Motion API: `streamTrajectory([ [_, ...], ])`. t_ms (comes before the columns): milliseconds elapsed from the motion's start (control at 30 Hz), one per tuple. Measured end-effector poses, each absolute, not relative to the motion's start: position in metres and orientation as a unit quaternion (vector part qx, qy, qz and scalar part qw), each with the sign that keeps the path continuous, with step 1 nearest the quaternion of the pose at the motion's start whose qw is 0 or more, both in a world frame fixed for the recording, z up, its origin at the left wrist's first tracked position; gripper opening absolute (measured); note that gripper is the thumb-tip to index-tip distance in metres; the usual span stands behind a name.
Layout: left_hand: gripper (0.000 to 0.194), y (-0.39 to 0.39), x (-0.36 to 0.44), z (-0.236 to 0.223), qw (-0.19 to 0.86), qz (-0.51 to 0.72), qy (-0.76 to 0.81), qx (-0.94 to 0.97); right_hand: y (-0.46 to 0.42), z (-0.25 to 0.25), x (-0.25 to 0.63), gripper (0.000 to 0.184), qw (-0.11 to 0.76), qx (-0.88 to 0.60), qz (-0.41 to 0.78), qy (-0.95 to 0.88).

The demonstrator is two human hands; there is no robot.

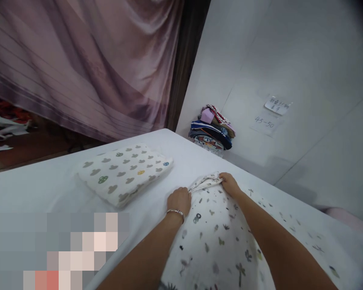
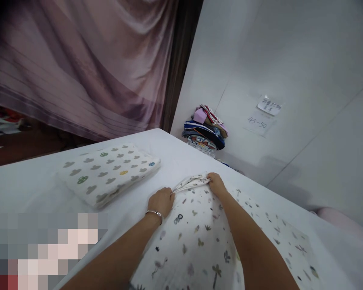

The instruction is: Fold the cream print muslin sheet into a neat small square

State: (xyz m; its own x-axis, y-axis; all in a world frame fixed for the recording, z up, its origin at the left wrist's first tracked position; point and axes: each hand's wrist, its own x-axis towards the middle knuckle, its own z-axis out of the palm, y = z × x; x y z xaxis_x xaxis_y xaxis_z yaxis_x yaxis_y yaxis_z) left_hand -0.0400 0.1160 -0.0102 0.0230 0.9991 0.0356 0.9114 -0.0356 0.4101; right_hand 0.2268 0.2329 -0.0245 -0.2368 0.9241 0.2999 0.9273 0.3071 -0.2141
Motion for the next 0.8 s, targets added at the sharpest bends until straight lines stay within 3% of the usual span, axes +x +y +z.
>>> streamTrajectory([
  [267,0.027,0.117,-0.039,-0.012,0.13,0.156,0.684,0.701,0.227,-0.014,0.214,0.055,0.183,-0.533,0.002,-0.826],
  [533,0.026,0.116,-0.039,-0.011,0.127,0.162,0.682,0.702,0.234,0.016,0.17,0.035,0.039,-0.549,-0.001,-0.835],
  [800,0.027,0.116,-0.039,-0.009,0.138,0.151,0.68,0.704,0.26,0.023,0.136,0.027,-0.08,-0.538,-0.021,-0.839],
])
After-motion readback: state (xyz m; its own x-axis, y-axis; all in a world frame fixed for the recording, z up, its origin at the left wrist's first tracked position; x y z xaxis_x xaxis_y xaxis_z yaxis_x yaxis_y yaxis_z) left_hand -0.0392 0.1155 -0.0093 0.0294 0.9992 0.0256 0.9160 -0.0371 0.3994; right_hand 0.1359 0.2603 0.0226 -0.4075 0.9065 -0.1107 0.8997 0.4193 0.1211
